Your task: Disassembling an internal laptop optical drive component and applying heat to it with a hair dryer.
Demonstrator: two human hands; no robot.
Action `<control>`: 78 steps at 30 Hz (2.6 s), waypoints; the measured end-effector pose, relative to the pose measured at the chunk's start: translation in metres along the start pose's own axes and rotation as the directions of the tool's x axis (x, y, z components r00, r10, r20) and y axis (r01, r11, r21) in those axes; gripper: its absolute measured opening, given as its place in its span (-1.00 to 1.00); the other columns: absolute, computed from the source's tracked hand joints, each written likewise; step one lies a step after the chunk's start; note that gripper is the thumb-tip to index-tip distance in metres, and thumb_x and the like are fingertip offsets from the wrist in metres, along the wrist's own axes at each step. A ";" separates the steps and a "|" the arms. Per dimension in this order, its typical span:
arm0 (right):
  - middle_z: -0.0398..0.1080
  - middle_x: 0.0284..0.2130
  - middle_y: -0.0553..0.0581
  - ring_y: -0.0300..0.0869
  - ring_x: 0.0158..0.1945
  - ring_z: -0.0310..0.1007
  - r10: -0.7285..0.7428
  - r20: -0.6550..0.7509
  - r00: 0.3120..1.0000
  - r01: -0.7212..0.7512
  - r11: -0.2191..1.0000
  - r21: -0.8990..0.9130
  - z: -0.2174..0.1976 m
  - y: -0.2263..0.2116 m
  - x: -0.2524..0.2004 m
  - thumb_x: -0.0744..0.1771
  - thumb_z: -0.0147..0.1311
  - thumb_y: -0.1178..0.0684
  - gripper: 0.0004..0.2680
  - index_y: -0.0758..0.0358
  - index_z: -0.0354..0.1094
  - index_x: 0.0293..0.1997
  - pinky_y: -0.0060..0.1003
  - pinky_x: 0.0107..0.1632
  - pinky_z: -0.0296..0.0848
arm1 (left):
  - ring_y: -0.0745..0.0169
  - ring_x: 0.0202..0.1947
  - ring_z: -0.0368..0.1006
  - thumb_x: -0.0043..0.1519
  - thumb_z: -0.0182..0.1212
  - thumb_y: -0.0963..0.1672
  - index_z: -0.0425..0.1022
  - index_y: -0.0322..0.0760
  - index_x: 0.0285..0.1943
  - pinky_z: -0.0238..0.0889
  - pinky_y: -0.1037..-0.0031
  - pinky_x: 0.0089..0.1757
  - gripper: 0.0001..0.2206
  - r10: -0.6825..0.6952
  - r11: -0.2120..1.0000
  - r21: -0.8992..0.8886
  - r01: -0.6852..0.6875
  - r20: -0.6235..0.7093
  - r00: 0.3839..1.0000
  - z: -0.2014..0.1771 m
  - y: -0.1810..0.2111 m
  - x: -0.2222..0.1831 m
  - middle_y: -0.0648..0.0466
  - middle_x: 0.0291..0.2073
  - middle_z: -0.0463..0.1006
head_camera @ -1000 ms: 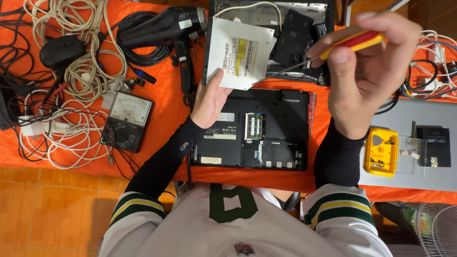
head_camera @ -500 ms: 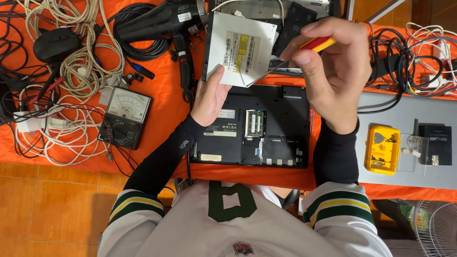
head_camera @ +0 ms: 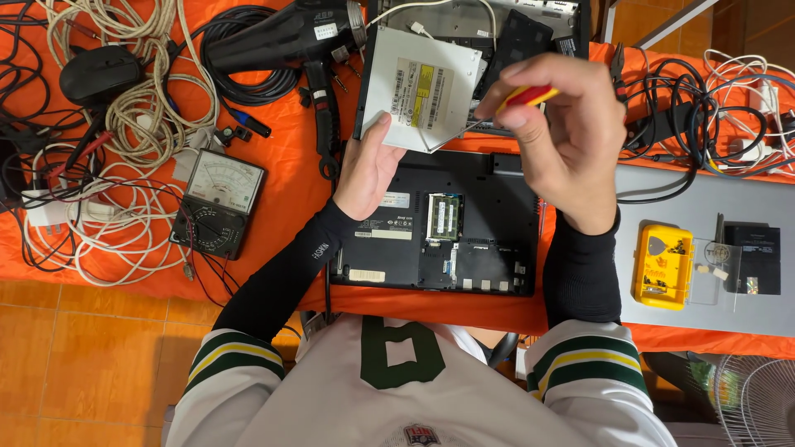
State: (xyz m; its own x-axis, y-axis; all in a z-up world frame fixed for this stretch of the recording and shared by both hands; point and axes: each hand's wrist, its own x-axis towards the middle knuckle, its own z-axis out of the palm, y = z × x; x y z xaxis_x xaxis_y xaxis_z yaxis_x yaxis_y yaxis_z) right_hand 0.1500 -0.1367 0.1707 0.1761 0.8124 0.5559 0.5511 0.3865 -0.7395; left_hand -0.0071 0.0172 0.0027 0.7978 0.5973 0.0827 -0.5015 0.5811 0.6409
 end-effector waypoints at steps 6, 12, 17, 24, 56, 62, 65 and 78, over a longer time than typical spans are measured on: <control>0.48 -0.05 0.24 -0.05 -0.04 0.61 -0.097 0.123 0.988 0.114 0.983 -0.140 0.000 -0.015 0.015 0.47 0.02 0.10 -0.83 0.37 0.21 0.13 -0.27 0.05 0.55 | 0.06 0.44 0.21 0.46 0.01 -0.04 0.15 -0.52 0.47 0.05 0.15 0.41 -0.50 0.000 0.999 0.051 0.001 -0.024 1.000 0.003 0.000 0.001 -0.16 0.41 0.29; 0.46 -0.03 0.23 -0.02 0.00 0.52 -0.149 0.203 0.968 0.193 0.957 -0.217 0.001 -0.029 0.025 0.41 0.13 0.14 -0.81 0.37 0.32 0.12 -0.17 0.10 0.49 | 0.03 0.25 0.43 0.44 -0.01 -0.04 0.27 -0.57 0.36 0.26 0.11 0.26 -0.53 0.006 0.989 0.146 0.003 -0.064 0.998 0.005 0.002 0.000 -0.18 0.25 0.45; 0.35 -0.09 0.18 -0.14 -0.09 0.40 -0.177 0.165 0.970 0.216 0.939 -0.267 0.005 -0.022 0.018 0.35 0.33 0.06 -0.74 0.29 0.45 0.11 -0.33 -0.03 0.43 | 0.03 0.18 0.51 0.44 -0.05 -0.04 0.26 -0.58 0.36 0.37 0.13 0.20 -0.53 -0.008 0.985 0.169 0.017 -0.054 0.999 0.016 0.008 -0.001 -0.17 0.20 0.50; 0.40 -0.24 0.09 -0.21 -0.28 0.35 -0.138 0.109 0.984 0.165 0.940 -0.299 0.009 -0.018 0.015 0.37 0.29 0.16 -0.83 0.27 0.51 0.05 -0.38 -0.20 0.36 | 0.01 0.15 0.52 0.43 -0.06 -0.04 0.26 -0.59 0.36 0.38 0.16 0.18 -0.53 -0.032 0.984 0.173 0.047 -0.085 0.996 0.016 0.004 -0.002 -0.20 0.17 0.51; 0.42 -0.01 0.12 -0.04 0.04 0.43 -0.265 0.252 0.931 0.330 0.905 -0.269 -0.004 -0.032 0.022 0.39 0.24 0.10 -0.74 0.21 0.41 0.22 -0.21 0.14 0.38 | 0.08 0.14 0.50 0.40 0.04 -0.08 0.30 -0.53 0.33 0.29 0.23 0.18 -0.58 -0.096 0.993 0.068 0.102 -0.082 0.992 0.009 -0.002 -0.005 -0.14 0.13 0.53; 0.41 -0.11 0.09 -0.06 -0.06 0.41 -0.252 0.249 0.935 0.324 0.894 -0.309 -0.004 -0.030 0.021 0.37 0.25 0.12 -0.78 0.22 0.46 0.15 -0.21 0.07 0.37 | 0.09 0.04 0.53 0.36 0.16 -0.16 0.39 -0.54 0.25 0.38 0.21 0.05 -0.66 -0.038 0.994 0.099 0.047 -0.090 0.995 0.008 -0.004 -0.004 -0.12 0.08 0.55; 0.44 -0.09 0.08 -0.07 -0.04 0.44 -0.266 0.247 0.932 0.333 0.898 -0.289 -0.005 -0.031 0.021 0.40 0.20 0.15 -0.82 0.23 0.44 0.14 -0.21 0.11 0.39 | 0.14 0.08 0.53 0.35 0.17 -0.18 0.41 -0.55 0.23 0.38 0.26 0.11 -0.68 -0.010 0.996 0.091 0.018 -0.092 0.996 0.002 -0.009 -0.002 -0.11 0.10 0.55; 0.41 -0.04 0.12 -0.03 0.02 0.43 -0.264 0.284 0.922 0.345 0.892 -0.293 -0.011 -0.033 0.022 0.39 0.22 0.11 -0.79 0.21 0.44 0.16 -0.19 0.13 0.39 | 0.08 0.13 0.51 0.35 0.14 -0.19 0.37 -0.58 0.25 0.35 0.21 0.17 -0.66 -0.017 0.994 0.103 0.026 -0.085 0.996 0.011 -0.002 -0.004 -0.14 0.13 0.53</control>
State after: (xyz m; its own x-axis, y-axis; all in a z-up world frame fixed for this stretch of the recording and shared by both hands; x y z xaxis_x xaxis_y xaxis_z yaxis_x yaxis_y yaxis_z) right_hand 0.1444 -0.1362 0.2115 -0.2145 0.7707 0.6000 0.7909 0.4975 -0.3563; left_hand -0.0054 0.0078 0.0090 0.7750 0.6320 0.0064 -0.4435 0.5365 0.7180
